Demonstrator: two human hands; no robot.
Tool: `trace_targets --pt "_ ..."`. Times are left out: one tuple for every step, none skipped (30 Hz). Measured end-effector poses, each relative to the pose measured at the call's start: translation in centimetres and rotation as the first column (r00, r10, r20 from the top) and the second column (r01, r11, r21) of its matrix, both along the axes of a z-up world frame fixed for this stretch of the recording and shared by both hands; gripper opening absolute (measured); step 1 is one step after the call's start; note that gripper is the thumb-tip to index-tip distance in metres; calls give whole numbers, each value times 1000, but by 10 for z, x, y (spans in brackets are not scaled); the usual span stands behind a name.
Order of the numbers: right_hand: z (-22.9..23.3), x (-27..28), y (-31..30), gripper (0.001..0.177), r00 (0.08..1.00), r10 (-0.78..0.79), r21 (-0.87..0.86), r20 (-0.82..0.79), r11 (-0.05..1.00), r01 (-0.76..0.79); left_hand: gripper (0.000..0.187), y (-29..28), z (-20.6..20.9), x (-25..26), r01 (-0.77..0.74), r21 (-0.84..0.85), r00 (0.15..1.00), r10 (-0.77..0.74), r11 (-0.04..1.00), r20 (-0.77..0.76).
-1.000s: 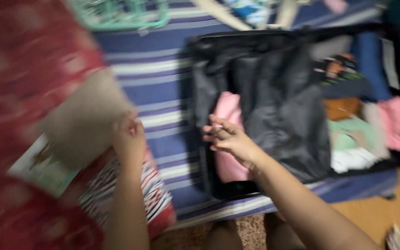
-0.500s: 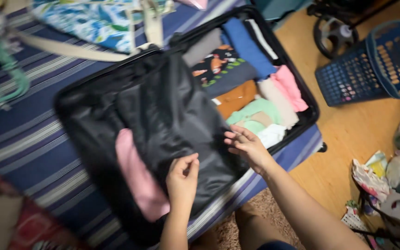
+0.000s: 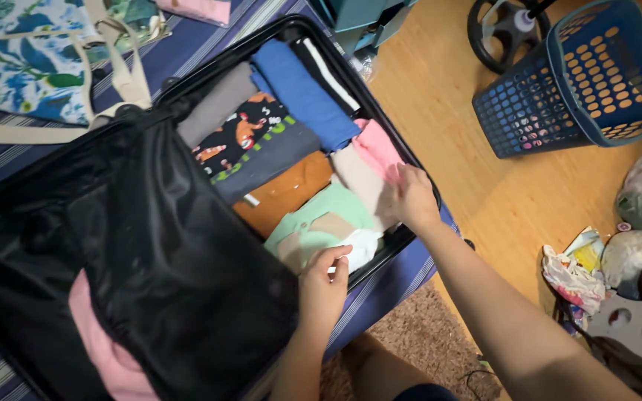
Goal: The person unpacks a suitcase on a bed, removing folded clothes one by one and placing them on the bed. The person also retrieves a folded garment from a wardrobe and places it on the bed.
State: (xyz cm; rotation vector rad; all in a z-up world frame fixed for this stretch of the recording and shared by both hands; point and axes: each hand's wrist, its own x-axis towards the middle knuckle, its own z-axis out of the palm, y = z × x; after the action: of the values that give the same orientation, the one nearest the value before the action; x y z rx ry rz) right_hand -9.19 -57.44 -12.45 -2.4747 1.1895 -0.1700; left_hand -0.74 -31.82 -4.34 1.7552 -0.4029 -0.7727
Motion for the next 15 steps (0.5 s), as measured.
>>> trace_targets --pt "-1 6 -8 49 995 -25 41 -100 999 29 21 -10 -1 -2 19 32 1000 -19 999 -19" --pt "-3 11 -14 51 979 -44 78 -201 995 61 21 -19 -2 -3 33 63 999 -31 997 -30" --pt "-4 15 -17 56 963 -49 87 -265 993 74 22 -27 -3 -5 47 93 998 -44 995 -43" --pt "-5 21 -19 61 944 -50 96 -327 992 86 23 -33 -4 -6 60 125 997 -54 990 -54" --pt "-7 25 -21 66 920 -51 103 -388 990 98 23 -39 -4 -7 57 121 997 -50 991 -58" --pt "-8 30 -22 67 918 -57 87 -393 991 99 23 -42 -5 -7 53 118 997 -47 992 -60" --pt "-9 35 -23 67 915 -63 71 -398 993 99 23 -44 -7 -7 50 115 997 -43 992 -62" --pt "-11 39 -24 67 913 -69 55 -403 993 100 23 -46 -9 -7 47 123 997 -39 991 -68" --pt "-12 41 -26 65 909 -76 57 -409 992 109 23 -47 -12 -7 45 130 997 -35 991 -73" --pt "-14 43 -27 63 905 -84 58 -417 991 118 23 -46 -15 -8 43 137 996 -32 990 -81" --pt "-15 44 -27 62 901 -91 58 -425 990 127 23 -45 -18 -7 44 154 994 -27 987 -105" --pt "-16 44 -28 60 899 -89 56 -428 991 125 24 -45 -21 -7 46 168 991 -24 985 -130" --pt "-16 44 -29 58 898 -87 54 -431 991 122 25 -45 -24 -7 48 182 988 -20 982 -155" --pt "-15 44 -29 57 898 -86 49 -431 992 119 25 -46 -27 -6 45 181 988 -17 982 -155" --pt "-14 44 -28 55 898 -68 42 -436 995 96 25 -47 -29 -6 42 181 988 -14 983 -155"
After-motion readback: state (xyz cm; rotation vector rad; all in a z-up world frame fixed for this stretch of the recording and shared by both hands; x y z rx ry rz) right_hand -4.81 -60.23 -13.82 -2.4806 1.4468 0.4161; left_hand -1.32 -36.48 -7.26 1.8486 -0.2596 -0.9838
